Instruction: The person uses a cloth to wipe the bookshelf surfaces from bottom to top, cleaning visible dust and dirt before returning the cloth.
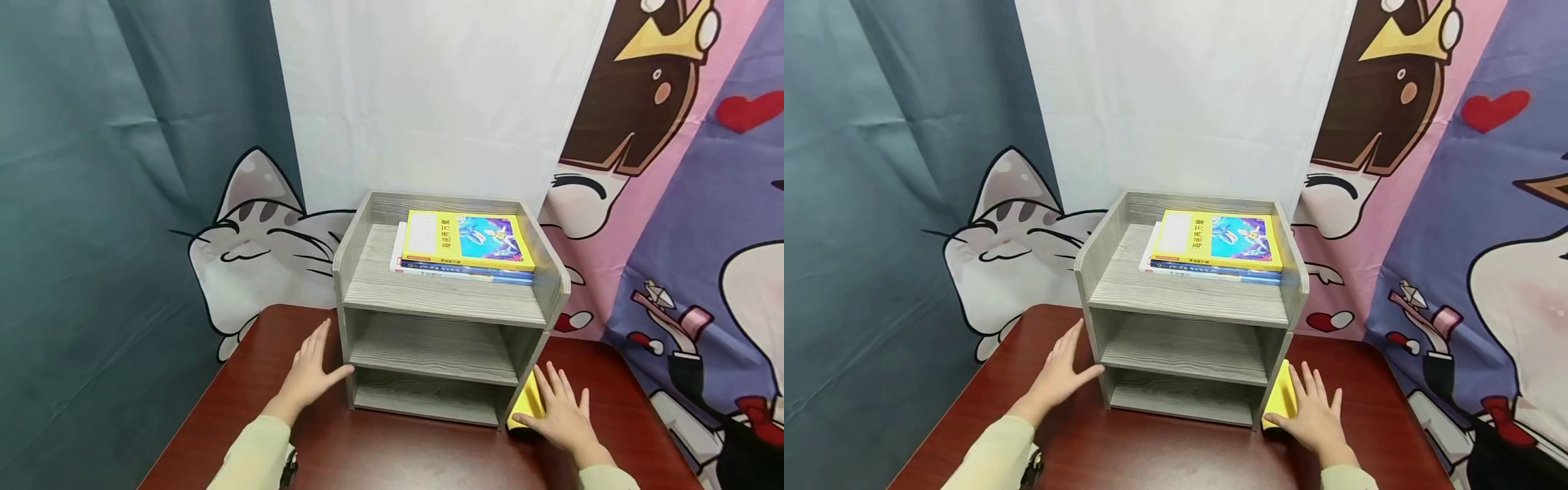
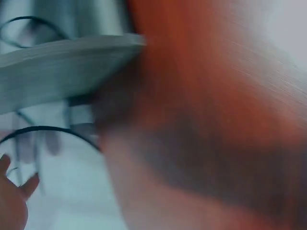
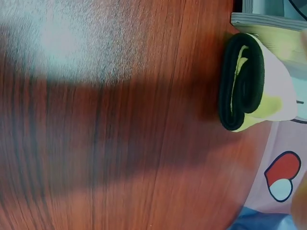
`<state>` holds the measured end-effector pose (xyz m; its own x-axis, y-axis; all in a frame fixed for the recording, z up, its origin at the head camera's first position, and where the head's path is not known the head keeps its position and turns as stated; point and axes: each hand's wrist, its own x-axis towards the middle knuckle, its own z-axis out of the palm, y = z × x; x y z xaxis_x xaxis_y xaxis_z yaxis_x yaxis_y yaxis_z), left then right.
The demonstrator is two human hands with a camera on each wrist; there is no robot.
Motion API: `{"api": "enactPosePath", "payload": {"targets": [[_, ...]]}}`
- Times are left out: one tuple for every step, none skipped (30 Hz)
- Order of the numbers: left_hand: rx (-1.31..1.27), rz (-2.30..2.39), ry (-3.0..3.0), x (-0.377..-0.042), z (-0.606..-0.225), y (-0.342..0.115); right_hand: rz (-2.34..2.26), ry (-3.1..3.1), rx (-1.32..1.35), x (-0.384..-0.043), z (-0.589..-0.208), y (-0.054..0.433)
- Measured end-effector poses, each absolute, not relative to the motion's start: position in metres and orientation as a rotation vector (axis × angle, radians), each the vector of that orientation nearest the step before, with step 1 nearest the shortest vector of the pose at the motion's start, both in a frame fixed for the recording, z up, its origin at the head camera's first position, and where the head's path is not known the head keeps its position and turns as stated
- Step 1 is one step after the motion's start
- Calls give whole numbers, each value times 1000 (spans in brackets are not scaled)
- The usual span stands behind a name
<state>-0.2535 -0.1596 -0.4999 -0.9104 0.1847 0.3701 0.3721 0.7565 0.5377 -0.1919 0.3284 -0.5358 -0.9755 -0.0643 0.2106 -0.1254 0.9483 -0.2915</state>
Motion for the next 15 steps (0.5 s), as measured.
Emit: {"api": "enactPosePath", "payload": {"targets": [[-428,-985,-2641,-254,-492,-159,473,-2916,136,-193,-535,328],[-430,-1059,-2620,-255,-483,-159,499,-2931,127,-193,-535,328],[-435,-1120,-2595,-255,-475,-158,520,-2948,115,-195,-535,328],[-454,-1190,-2558,-255,-466,-158,538,-2968,103,-196,-535,328],[-489,-1249,-2513,-256,-458,-157,555,-2984,90,-198,-534,328],[-529,-1296,-2466,-257,-450,-156,570,-3000,76,-200,-534,328],[-571,-1340,-2418,-258,-441,-154,595,-3013,55,-202,-534,327],[-606,-1364,-2380,-259,-434,-152,619,-3023,35,-204,-533,327],[-627,-1380,-2351,-259,-427,-150,634,-3030,16,-206,-533,326],[-637,-1390,-2333,-260,-421,-148,653,-3035,-3,-208,-533,325],[-621,-1380,-2337,-260,-415,-145,670,-3041,-22,-210,-533,323],[-589,-1365,-2352,-260,-410,-143,683,-3043,-36,-212,-534,320],[-546,-1344,-2374,-260,-405,-141,690,-3037,-44,-214,-534,317],[-502,-1321,-2402,-259,-402,-139,695,-3030,-49,-216,-536,314],[-448,-1285,-2440,-258,-399,-138,705,-3018,-49,-217,-537,311]]}}
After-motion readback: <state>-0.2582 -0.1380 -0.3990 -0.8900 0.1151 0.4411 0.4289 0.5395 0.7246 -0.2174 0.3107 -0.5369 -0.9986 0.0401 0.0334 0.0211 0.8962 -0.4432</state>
